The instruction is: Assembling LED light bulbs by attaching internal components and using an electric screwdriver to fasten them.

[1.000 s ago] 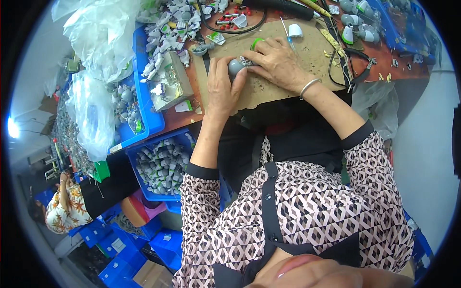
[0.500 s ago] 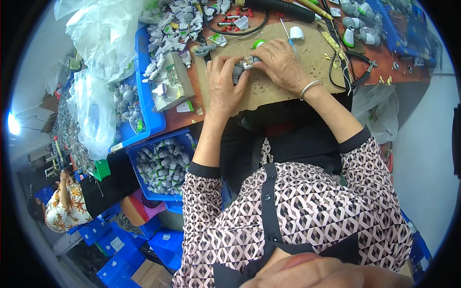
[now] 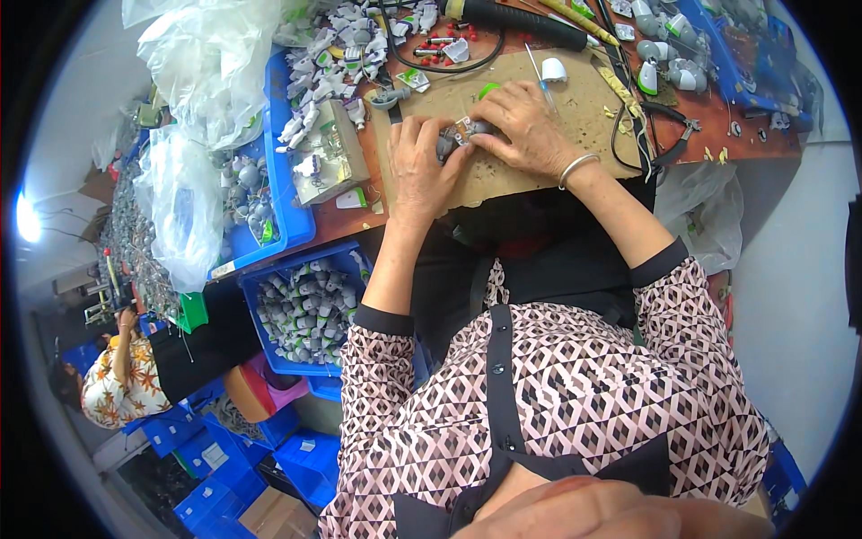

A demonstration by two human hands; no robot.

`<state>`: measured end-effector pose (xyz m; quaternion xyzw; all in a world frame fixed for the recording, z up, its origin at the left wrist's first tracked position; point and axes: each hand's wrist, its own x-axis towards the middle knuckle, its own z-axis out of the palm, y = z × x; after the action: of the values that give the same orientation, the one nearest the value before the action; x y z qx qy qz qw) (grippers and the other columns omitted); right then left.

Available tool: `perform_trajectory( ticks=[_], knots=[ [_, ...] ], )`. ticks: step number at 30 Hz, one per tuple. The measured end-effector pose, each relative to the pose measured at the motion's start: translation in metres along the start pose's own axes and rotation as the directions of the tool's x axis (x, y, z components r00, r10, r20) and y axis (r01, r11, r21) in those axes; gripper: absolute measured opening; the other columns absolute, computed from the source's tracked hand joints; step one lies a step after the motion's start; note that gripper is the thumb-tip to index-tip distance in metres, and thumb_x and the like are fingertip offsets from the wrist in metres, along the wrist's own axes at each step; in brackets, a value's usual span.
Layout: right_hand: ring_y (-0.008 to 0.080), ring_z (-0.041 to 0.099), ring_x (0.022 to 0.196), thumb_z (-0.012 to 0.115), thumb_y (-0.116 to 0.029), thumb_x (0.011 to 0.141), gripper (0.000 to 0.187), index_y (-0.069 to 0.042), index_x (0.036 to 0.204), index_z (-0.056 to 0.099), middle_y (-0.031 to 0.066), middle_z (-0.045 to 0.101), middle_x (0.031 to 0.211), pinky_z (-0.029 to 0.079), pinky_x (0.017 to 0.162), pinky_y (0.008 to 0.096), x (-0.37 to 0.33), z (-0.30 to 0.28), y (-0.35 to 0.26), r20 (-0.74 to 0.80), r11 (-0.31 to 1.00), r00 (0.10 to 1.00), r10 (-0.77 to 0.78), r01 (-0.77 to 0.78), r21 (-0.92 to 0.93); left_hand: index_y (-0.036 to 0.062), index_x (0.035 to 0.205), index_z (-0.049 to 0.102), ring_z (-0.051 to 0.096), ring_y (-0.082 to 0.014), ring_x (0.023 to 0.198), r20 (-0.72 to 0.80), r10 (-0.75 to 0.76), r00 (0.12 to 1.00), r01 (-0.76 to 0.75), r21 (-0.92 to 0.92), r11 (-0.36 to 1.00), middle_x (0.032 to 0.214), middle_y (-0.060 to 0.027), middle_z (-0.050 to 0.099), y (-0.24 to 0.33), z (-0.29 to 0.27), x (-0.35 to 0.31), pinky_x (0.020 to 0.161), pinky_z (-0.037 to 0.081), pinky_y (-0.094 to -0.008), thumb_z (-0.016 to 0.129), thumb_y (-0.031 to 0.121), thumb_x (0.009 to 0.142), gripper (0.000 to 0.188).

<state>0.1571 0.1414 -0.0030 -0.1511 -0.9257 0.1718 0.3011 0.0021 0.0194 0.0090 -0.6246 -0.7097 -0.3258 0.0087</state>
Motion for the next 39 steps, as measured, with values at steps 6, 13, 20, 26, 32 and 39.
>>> perform_trajectory(
  ticks=[6,13,20,26,32,39],
  knots=[
    [0.0254,0.054,0.089,0.066,-0.025,0.082,0.018,-0.009,0.09,0.062,0.0071,0.057,0.089,0.04,0.082,0.0386,0.015,-0.033,0.011,-0.118,0.921,0.977,0.179,-0.208,-0.331,0.0086,0.101,0.063,0.051,-0.031,0.094,-0.058,0.01,0.998,-0.009,0.019,1.0,0.098,-0.0099,0.055,0.0,-0.002,-0.004,0.082,0.041,-0.0413,0.078,0.02,0.068,0.037],
    [0.0247,0.057,0.09,0.068,-0.023,0.078,0.018,-0.006,0.081,0.061,0.0078,0.058,0.087,0.044,0.078,0.0388,0.021,-0.038,0.04,0.015,0.793,0.968,0.25,-0.196,-0.577,0.0066,0.102,0.063,0.052,-0.0319,0.097,-0.004,-0.017,1.0,0.017,0.012,1.0,0.102,-0.0107,0.057,0.005,-0.005,-0.006,0.086,0.043,-0.0417,0.076,0.019,0.072,0.035],
    [0.031,0.065,0.082,0.058,-0.019,0.085,0.014,-0.006,0.087,0.062,0.0153,0.065,0.087,0.051,0.066,0.0434,0.023,-0.049,0.042,0.032,0.83,0.925,0.378,-0.323,-0.454,0.0068,0.102,0.063,0.052,-0.0316,0.097,-0.017,-0.028,0.999,0.028,-0.011,1.0,0.101,-0.0104,0.057,0.002,-0.002,-0.007,0.085,0.043,-0.0411,0.076,0.019,0.072,0.035],
    [0.0322,0.063,0.079,0.059,-0.012,0.086,0.01,-0.005,0.093,0.057,0.0126,0.063,0.083,0.048,0.067,0.0419,0.017,-0.057,0.005,0.042,0.999,0.999,-0.006,0.005,0.039,0.009,0.1,0.063,0.051,-0.0292,0.096,-0.038,-0.006,0.999,0.005,-0.018,1.0,0.098,-0.0084,0.055,-0.004,0.002,-0.008,0.084,0.04,-0.0405,0.078,0.019,0.069,0.036],
    [0.0303,0.063,0.083,0.058,-0.009,0.085,0.014,-0.005,0.099,0.057,0.0108,0.061,0.084,0.049,0.067,0.0408,0.016,-0.048,0.005,0.214,0.985,0.974,-0.069,0.1,-0.141,0.0093,0.101,0.063,0.051,-0.0292,0.096,-0.044,0.005,0.999,-0.005,-0.004,1.0,0.099,-0.0086,0.055,-0.003,0.002,-0.006,0.085,0.041,-0.0405,0.078,0.019,0.069,0.037],
    [0.0312,0.064,0.077,0.057,-0.016,0.088,0.017,-0.006,0.101,0.058,0.0101,0.063,0.08,0.048,0.065,0.0423,0.031,-0.057,-0.009,0.327,0.953,0.943,-0.054,0.147,-0.264,0.0094,0.101,0.063,0.051,-0.0293,0.096,-0.033,-0.002,0.999,0.001,-0.009,1.0,0.099,-0.0088,0.055,-0.004,0.001,-0.009,0.085,0.041,-0.0407,0.078,0.017,0.069,0.037]
  ],
)
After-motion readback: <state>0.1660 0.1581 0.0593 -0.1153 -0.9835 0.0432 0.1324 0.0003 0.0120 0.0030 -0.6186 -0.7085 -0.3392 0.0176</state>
